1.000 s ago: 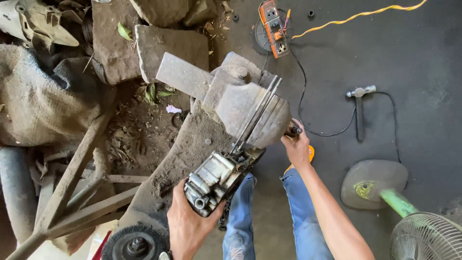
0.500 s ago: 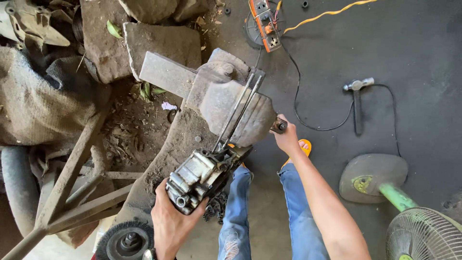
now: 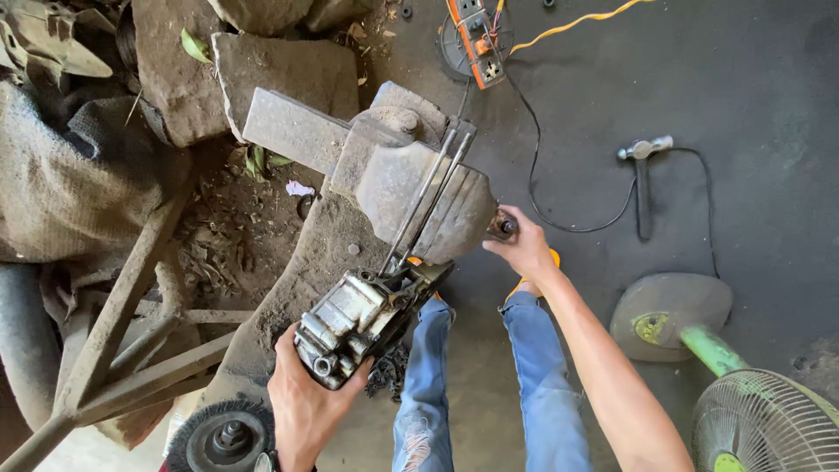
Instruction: The person carries an engine block to a vise, secures it, and uses a hammer to tap a metal rod inserted into the block. They repeatedly adjust the rod and strike it while holding the engine block in place.
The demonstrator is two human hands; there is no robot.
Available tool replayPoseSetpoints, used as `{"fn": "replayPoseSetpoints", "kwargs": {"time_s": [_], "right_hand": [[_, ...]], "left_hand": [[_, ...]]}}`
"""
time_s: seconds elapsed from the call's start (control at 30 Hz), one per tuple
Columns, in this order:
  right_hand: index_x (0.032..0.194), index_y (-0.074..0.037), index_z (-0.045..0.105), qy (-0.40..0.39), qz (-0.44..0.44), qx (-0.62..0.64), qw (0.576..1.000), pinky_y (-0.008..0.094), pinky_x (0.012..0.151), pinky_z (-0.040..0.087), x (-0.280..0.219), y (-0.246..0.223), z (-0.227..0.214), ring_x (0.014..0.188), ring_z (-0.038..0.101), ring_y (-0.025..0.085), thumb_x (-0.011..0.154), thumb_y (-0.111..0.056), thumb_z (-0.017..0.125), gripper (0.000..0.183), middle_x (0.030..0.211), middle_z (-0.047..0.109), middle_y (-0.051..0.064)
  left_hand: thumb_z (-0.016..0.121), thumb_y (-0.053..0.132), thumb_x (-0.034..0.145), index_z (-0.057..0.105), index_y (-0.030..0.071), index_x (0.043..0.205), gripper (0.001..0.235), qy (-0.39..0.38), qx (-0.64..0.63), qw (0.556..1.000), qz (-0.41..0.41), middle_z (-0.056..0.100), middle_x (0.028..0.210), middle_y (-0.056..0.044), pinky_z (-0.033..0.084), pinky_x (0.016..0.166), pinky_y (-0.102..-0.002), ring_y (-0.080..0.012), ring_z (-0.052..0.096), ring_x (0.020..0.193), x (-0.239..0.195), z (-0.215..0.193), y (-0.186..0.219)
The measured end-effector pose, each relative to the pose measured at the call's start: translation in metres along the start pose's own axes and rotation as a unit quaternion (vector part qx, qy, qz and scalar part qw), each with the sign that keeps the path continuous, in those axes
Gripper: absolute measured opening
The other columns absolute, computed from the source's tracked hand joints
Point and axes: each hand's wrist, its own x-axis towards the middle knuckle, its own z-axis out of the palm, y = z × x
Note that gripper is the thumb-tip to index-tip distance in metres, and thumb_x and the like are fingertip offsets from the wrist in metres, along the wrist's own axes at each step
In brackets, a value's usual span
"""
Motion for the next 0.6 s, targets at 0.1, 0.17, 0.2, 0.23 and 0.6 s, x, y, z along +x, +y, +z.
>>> {"fn": "replayPoseSetpoints", "kwargs": {"time_s": [0.1, 0.17, 0.2, 0.23, 0.6], "right_hand": [[0.121, -0.003, 0.060, -0.008, -0.038, -0.020, 0.999, 0.032, 0.084, 0.054, 0.012, 0.027, 0.009, 0.093, 0.062, 0.011, 0.077, 0.002, 0.078, 0.048, 0.104, 0.070, 0.007], [0.113, -0.003, 0.062, 0.015, -0.083, -0.005, 0.996, 0.034, 0.081, 0.053, 0.029, 0.100, 0.039, 0.090, 0.063, 0.013, 0.082, 0.005, 0.072, 0.034, 0.098, 0.070, 0.008], [0.105, -0.004, 0.064, 0.036, -0.126, 0.011, 0.991, 0.037, 0.078, 0.053, 0.040, 0.138, 0.055, 0.087, 0.063, 0.016, 0.086, 0.007, 0.066, 0.022, 0.093, 0.069, 0.010], [0.105, -0.004, 0.064, 0.038, -0.126, 0.012, 0.991, 0.037, 0.078, 0.053, 0.046, 0.150, 0.062, 0.087, 0.063, 0.016, 0.086, 0.007, 0.066, 0.022, 0.093, 0.069, 0.010], [0.125, 0.003, 0.059, 0.083, -0.086, 0.063, 0.991, 0.029, 0.082, 0.054, -0.014, -0.018, 0.014, 0.094, 0.063, 0.008, 0.088, -0.001, 0.072, 0.039, 0.102, 0.073, 0.008]], "left_hand": [[0.092, 0.035, 0.057, 0.045, 0.000, 0.132, 0.095, -0.013, 0.010, 1.000, -0.009, 0.070, 0.107, -0.022, 0.059, 0.081, -0.044, -0.0368, 0.073, 0.094, 0.001, 0.001, -0.005], [0.092, 0.036, 0.057, 0.044, -0.001, 0.132, 0.097, -0.016, 0.013, 1.000, -0.008, 0.070, 0.107, -0.022, 0.059, 0.080, -0.043, -0.0361, 0.074, 0.094, -0.002, 0.001, -0.011], [0.092, 0.036, 0.056, 0.043, -0.001, 0.133, 0.099, -0.020, 0.016, 1.000, -0.009, 0.069, 0.107, -0.022, 0.059, 0.080, -0.043, -0.0354, 0.074, 0.093, -0.001, 0.003, -0.015], [0.092, 0.036, 0.056, 0.043, -0.001, 0.133, 0.099, -0.020, 0.017, 1.000, -0.007, 0.069, 0.107, -0.022, 0.059, 0.080, -0.043, -0.0354, 0.074, 0.093, 0.001, 0.004, -0.012], [0.092, 0.035, 0.057, 0.043, -0.001, 0.134, 0.098, 0.013, 0.004, 1.000, 0.013, 0.070, 0.106, -0.023, 0.058, 0.080, -0.043, -0.0359, 0.073, 0.094, -0.003, 0.004, -0.006]]}}
